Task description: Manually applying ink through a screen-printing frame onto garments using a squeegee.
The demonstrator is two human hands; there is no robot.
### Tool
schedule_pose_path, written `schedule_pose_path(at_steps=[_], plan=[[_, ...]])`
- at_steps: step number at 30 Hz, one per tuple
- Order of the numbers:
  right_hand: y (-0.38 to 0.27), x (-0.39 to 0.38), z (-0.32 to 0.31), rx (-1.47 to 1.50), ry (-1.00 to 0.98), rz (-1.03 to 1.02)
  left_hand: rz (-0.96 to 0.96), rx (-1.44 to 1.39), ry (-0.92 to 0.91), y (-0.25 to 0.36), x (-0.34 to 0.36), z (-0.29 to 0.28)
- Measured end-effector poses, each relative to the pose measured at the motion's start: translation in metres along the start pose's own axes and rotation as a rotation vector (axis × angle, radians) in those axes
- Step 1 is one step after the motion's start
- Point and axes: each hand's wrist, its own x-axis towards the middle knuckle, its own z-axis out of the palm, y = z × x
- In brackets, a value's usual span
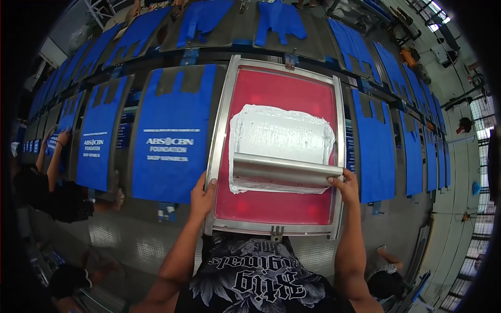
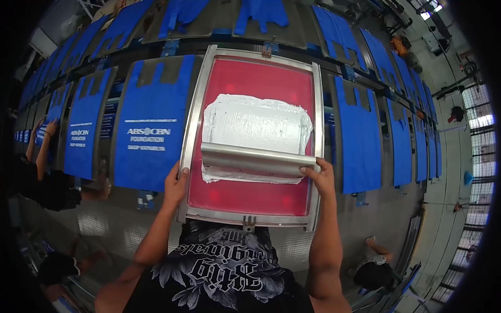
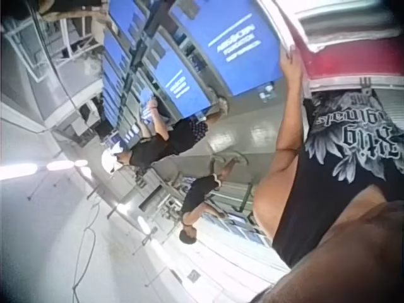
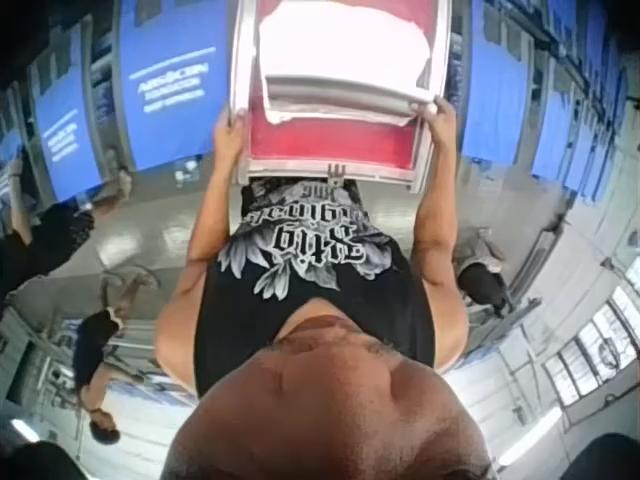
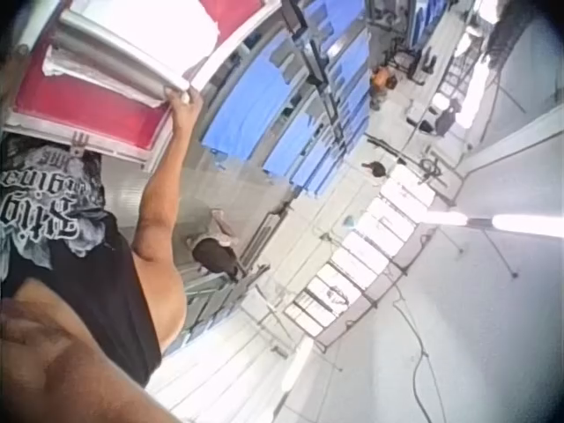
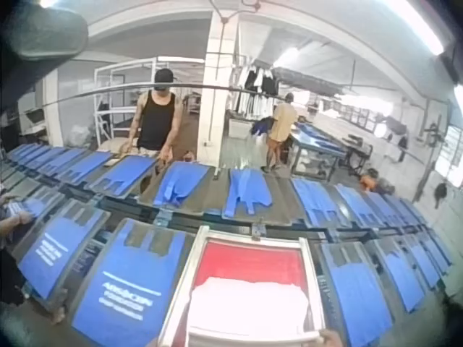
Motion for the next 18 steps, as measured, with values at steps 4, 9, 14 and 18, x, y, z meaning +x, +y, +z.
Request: schedule_pose_path(at_steps=[4, 9, 14, 18], plan=[[0.019, 0.01, -0.001, 0.05, -0.045, 0.027, -0.043, 0.021, 0.017, -0.009, -0.007, 0.006], [0.03, 0.037, -0.009, -0.009, -0.101, -0.014, -0.062, 0.069, 0.074, -0.023, -0.004, 0.022], [0.042, 0.05, -0.022, -0.241, -0.094, -0.061, -0.085, 0.143, 0.079, -0.026, -0.004, 0.026], [0.047, 0.052, -0.014, -0.058, -0.138, -0.038, -0.133, 0.152, 0.074, -0.023, 0.004, 0.031]])
